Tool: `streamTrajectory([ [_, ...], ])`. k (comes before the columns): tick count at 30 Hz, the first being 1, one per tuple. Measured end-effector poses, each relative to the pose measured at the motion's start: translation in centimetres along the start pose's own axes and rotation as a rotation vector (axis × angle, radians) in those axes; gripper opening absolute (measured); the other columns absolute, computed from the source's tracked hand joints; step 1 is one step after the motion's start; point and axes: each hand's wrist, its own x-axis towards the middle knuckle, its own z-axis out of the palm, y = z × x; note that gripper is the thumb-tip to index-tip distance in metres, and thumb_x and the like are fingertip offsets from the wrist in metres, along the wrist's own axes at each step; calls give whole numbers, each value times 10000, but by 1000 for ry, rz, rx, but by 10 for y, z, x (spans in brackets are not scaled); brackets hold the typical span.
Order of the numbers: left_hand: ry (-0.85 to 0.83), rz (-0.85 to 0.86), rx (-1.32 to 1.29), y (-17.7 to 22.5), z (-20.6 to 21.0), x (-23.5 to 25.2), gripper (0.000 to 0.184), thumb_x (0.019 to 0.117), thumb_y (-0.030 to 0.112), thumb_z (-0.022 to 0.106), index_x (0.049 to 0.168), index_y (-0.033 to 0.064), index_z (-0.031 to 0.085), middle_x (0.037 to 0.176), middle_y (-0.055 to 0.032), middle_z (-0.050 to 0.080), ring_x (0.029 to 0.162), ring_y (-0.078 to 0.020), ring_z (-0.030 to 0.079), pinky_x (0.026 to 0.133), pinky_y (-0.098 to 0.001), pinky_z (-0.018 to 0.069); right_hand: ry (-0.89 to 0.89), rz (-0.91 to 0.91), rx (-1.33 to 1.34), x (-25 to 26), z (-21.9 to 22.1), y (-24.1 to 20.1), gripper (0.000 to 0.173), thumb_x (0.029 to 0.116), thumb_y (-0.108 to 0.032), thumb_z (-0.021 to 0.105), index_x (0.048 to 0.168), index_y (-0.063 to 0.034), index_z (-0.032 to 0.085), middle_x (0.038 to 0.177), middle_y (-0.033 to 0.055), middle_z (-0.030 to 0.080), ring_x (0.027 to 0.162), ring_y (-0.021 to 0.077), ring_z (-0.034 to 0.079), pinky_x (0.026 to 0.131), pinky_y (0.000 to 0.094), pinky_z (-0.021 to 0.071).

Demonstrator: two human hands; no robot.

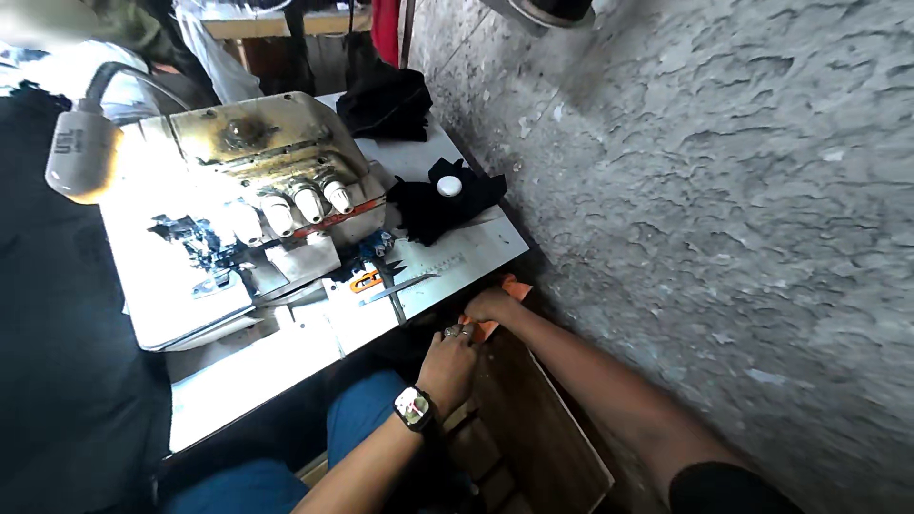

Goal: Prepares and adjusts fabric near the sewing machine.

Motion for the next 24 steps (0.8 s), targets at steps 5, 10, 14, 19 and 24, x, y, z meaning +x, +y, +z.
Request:
streamTrajectory([
  [5, -16, -2, 12, 4, -2, -2, 311, 997, 133, 590, 1292, 68, 662, 1654, -115, 342, 1452, -346, 426, 1106, -571, 413, -27, -112, 23, 4, -5, 16, 520, 1117, -332, 371, 1293, 82, 631, 1384, 313, 583, 1344, 478, 516, 1077, 696, 366],
  [10, -11, -20, 13, 4, 3, -3, 325, 962, 96, 621, 1281, 58, 668, 1643, -106, 365, 1460, -341, 413, 1101, -564, 422, 55, -42, 80, 6, 1, 19, 539, 1100, -348, 427, 1229, 128, 644, 1355, 342, 585, 1331, 493, 519, 1091, 689, 366],
  [14, -6, -25, 41, 4, 5, -1, 324, 971, 98, 610, 1288, 65, 666, 1604, -115, 412, 1445, -347, 423, 1098, -559, 425, 141, 5, 60, -7, 6, 13, 372, 1058, -196, 525, 1198, 129, 643, 1327, 331, 598, 1294, 484, 552, 1058, 660, 428],
  [19, 104, -5, 25, 6, 8, 3, 375, 978, 121, 608, 1352, 131, 621, 1490, -143, 532, 1441, -342, 440, 1173, -588, 329, 321, 90, 100, -22, 9, 14, 272, 1001, -118, 580, 1138, 102, 661, 1267, 299, 635, 1215, 471, 607, 959, 645, 498],
  [24, 121, -3, -6, 9, 3, 7, 585, 986, 9, 539, 1522, 237, 476, 1450, -180, 558, 1369, -363, 522, 1183, -596, 316, 281, 112, -72, -25, 13, 6, 278, 1007, 38, 459, 1192, 83, 662, 1286, 265, 646, 1241, 439, 598, 1049, 614, 445],
])
